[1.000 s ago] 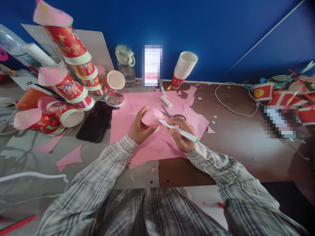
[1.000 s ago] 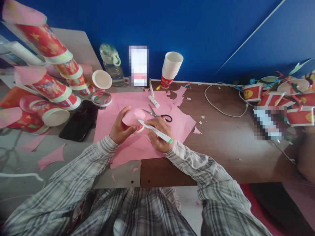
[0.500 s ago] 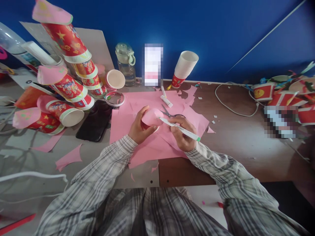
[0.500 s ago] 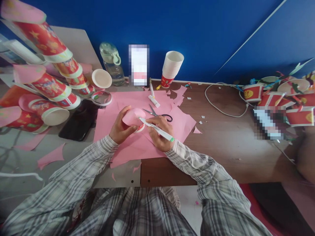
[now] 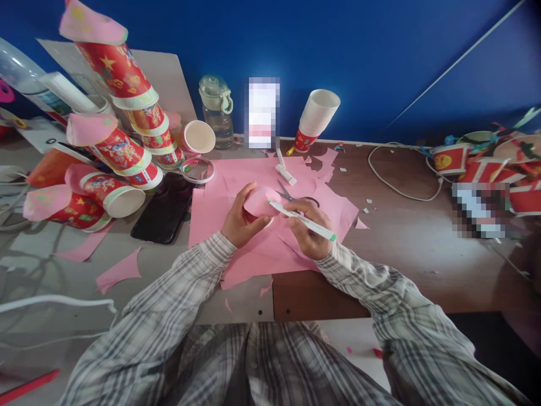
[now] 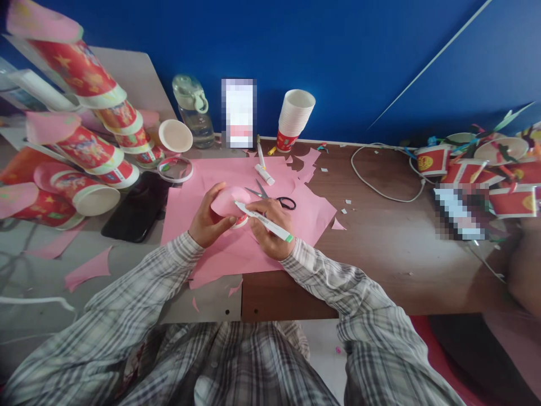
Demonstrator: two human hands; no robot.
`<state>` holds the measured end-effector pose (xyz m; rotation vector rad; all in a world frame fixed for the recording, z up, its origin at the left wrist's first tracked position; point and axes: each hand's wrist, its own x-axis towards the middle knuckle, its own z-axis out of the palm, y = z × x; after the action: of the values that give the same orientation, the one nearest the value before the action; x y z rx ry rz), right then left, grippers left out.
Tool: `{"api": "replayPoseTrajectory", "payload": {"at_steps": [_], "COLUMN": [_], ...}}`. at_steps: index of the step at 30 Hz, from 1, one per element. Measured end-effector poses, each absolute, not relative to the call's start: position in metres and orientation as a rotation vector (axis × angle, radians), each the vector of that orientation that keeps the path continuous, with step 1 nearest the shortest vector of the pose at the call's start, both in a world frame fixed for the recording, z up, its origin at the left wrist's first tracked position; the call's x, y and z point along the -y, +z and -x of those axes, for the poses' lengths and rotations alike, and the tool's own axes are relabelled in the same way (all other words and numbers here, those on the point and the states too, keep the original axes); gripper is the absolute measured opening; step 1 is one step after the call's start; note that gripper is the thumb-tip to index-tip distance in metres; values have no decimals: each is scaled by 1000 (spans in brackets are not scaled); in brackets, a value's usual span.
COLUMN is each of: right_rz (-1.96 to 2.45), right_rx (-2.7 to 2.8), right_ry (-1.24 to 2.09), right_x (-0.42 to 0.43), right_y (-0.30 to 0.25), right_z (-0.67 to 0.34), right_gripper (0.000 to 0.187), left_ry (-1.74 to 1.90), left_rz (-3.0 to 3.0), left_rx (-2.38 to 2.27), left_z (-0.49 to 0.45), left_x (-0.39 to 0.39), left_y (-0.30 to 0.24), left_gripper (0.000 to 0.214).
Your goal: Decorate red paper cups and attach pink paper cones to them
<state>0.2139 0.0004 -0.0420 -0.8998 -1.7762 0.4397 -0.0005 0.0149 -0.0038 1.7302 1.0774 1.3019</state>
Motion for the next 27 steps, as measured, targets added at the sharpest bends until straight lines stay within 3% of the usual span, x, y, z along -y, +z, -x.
{"api": "replayPoseTrajectory", "payload": {"at_steps": [27], "right_rz": [828], "right_rx": [1794], "right_ry": [359], "right_x": [6], "right_y": [-41], "right_z": [-212], "right_gripper": [24], "left_ry": [1326], "left_rz": [-1637], "left_rx": [-998], "left_z": [-1], "left_x": [-16], "left_y": [-8], "left_gripper": [70]}}
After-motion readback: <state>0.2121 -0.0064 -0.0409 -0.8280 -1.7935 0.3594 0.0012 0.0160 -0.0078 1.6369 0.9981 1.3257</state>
